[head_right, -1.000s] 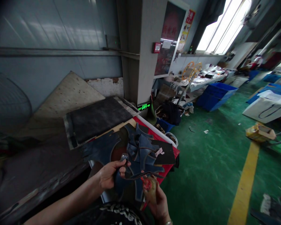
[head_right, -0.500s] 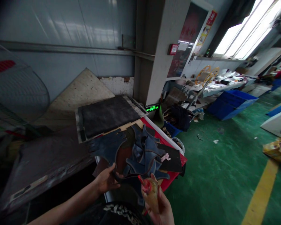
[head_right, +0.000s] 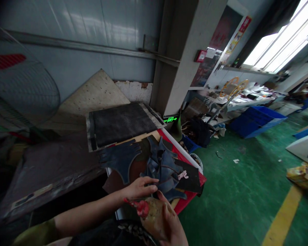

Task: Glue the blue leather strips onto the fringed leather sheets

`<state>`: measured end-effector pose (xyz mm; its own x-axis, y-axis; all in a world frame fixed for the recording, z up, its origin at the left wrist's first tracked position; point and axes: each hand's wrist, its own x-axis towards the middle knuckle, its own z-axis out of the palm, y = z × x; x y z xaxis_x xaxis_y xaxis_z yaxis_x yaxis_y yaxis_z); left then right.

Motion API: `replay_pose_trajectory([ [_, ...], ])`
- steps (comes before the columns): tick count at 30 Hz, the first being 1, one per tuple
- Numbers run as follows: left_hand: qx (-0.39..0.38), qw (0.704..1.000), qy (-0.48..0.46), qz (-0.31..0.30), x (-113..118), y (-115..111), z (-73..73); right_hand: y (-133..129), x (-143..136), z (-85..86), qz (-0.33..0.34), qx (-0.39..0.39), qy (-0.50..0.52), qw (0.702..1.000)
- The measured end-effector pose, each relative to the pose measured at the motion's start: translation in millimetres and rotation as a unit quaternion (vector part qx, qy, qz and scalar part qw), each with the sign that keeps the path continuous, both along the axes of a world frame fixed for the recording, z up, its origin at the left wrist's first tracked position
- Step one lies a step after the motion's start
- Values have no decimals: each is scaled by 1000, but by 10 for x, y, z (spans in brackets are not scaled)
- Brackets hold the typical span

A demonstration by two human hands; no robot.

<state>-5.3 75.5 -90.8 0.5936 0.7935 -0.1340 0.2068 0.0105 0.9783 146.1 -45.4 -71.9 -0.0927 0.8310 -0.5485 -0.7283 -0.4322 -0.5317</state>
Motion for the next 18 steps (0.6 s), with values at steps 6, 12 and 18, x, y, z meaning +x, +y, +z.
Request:
replay_pose_trajectory([
  [6, 119, 986, 24, -116, 77, 252, 166, 26, -108, 211, 46, 18, -65, 997],
  [12, -265, 949, -87, -144, 89, 153, 53, -44, -43, 36, 23, 25, -191, 981],
  [18, -403, 881, -245, -21, -53, -97, 96, -329, 404, -99, -83, 30, -360, 929],
])
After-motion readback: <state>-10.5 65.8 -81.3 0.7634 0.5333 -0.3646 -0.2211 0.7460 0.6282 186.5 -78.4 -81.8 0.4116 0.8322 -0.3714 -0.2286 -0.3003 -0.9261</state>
